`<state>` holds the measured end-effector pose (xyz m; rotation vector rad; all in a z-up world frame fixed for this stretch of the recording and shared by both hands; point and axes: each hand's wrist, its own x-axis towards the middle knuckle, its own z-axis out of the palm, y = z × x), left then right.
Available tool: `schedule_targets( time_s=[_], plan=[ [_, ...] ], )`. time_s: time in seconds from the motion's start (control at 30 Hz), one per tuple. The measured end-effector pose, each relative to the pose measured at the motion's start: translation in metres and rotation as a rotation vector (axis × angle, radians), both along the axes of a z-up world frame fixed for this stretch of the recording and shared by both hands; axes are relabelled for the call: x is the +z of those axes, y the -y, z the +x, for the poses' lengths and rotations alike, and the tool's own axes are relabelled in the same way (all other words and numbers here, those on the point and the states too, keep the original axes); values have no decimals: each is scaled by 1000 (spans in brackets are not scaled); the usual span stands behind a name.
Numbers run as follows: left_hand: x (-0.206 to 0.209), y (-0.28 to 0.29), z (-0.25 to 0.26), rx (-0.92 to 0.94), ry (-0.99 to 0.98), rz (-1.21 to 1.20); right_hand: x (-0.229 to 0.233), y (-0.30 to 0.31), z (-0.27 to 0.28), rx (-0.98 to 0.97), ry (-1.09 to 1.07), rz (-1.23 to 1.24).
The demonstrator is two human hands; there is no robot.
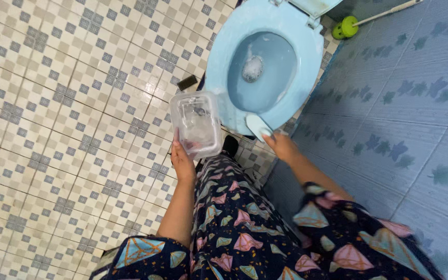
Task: The person scrubs the interior rim and bowl of a toilet using a brush and a container of water.
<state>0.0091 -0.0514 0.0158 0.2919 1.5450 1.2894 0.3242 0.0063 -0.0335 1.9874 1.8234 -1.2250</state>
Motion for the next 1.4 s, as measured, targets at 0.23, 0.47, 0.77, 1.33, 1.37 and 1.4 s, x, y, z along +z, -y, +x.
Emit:
schedule_targets(
  time_s=[0.23, 0.47, 0.77, 1.33, 1.37, 1.4],
  plan=[
    [-2, 3, 7, 36, -26, 29, -7, -30, -79, -28, -102, -87],
    [-4, -1, 0, -15, -121, 11, -28, -64, -134, -39, -55, 69],
    [0, -9, -6, 17, 30, -8, -1, 5, -20, -71, -70, -43],
    [-5, -5, 13, -125, 40, -12, -71, 62, 41, -649, -169, 327],
    [-8, -6, 15, -136, 53, -1, -70, 52, 56, -827, -171, 160],
    [-10, -6, 19, -148, 66, 10, -70, 38, 62, -804, -95, 171]
  ],
)
